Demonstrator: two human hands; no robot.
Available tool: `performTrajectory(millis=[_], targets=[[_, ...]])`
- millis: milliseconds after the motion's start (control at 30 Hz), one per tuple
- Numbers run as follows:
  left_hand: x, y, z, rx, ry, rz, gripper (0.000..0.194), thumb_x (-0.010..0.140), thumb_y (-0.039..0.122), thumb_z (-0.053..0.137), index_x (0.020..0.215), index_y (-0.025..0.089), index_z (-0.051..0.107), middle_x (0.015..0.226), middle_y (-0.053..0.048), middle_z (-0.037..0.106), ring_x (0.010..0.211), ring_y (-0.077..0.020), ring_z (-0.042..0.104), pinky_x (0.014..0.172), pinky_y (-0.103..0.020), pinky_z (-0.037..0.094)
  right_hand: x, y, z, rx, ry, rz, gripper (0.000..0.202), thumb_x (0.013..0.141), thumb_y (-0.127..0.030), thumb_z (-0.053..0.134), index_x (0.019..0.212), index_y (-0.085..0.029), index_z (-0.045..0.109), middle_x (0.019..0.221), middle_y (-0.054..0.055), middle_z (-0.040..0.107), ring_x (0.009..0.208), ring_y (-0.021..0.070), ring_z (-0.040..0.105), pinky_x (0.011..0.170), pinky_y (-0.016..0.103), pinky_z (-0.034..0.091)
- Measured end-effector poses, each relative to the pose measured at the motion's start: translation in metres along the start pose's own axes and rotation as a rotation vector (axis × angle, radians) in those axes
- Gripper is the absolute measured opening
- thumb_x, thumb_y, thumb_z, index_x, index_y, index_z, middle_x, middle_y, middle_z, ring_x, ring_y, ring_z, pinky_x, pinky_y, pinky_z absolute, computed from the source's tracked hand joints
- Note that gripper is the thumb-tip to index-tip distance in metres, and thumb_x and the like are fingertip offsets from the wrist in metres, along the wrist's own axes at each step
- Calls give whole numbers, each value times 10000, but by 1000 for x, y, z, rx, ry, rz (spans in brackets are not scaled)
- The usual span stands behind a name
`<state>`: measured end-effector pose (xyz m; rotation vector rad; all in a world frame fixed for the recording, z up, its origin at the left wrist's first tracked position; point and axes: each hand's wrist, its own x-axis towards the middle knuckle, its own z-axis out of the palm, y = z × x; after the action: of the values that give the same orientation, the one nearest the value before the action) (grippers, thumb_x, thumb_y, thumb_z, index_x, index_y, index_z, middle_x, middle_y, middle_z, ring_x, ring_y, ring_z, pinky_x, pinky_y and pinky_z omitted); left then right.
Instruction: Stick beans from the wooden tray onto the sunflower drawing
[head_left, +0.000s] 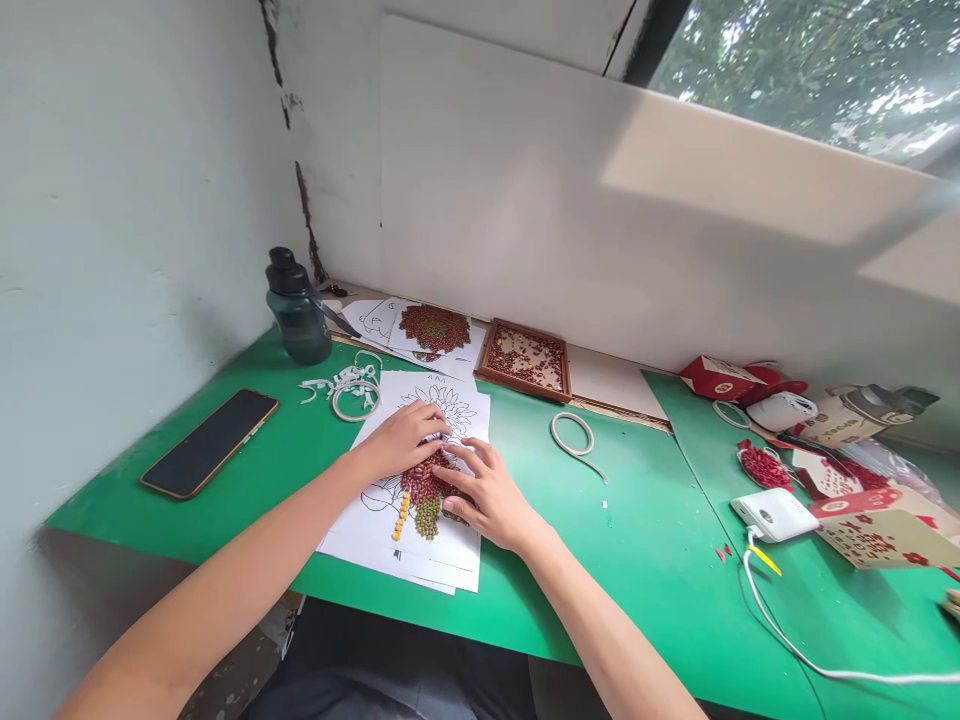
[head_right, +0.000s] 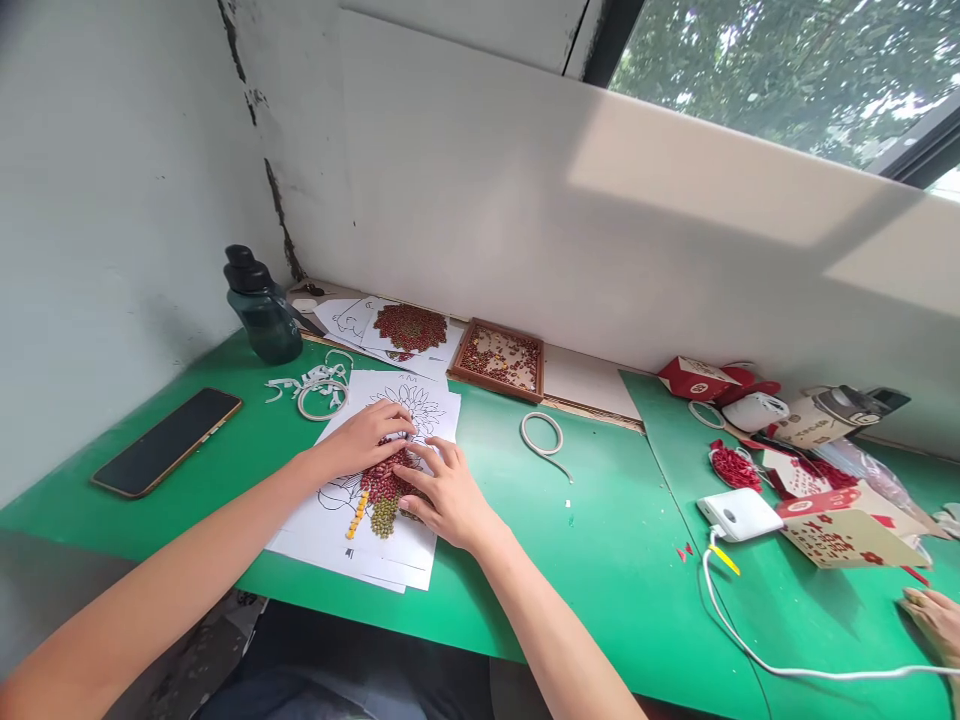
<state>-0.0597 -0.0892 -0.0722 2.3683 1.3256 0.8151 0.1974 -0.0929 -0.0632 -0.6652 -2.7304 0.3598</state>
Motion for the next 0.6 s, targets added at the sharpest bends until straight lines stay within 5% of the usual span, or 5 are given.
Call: performTrajectory(millis=[100,200,400,600], targets=[[-1,3,-2,-5,-19,2,180,1026,192,631,1155,256,740,1225,-57,673,1204,-263,596,1062,-454,508,0,5,-1,29,59,18,397,1099,-458,551,1436,-286,670,1572,82,576,1457,345,426,1196,586,478],[0,9,-4,-27,-50,2,176,995,227,703,1164,251,743,1233,-63,674,1200,-272,598,1063,-460,504,-1,19,-2,65,253,87,359,1101,-361,554,1436,-275,652,1480,100,639,1384,311,497,1169,560,490],[1,12,-4,-52,-83,-16,126,1007,251,697,1117,238,758,1233,-73,675,1208,-281,599,1068,-465,498,-18,65,-5,111,611,455,545,1013,-311,582,1553,-261,526,1430,122,664,1325,303,564,1140,564,497],[0,6,-6,-22,-76,-13,160,1030,201,622,1025,241,777,1217,-56,677,1176,-259,619,1060,-458,498,-28,90,-5,72,596,678,614,935,-351,558,1538,-236,537,1511,136,606,1395,333,517,1194,599,437]])
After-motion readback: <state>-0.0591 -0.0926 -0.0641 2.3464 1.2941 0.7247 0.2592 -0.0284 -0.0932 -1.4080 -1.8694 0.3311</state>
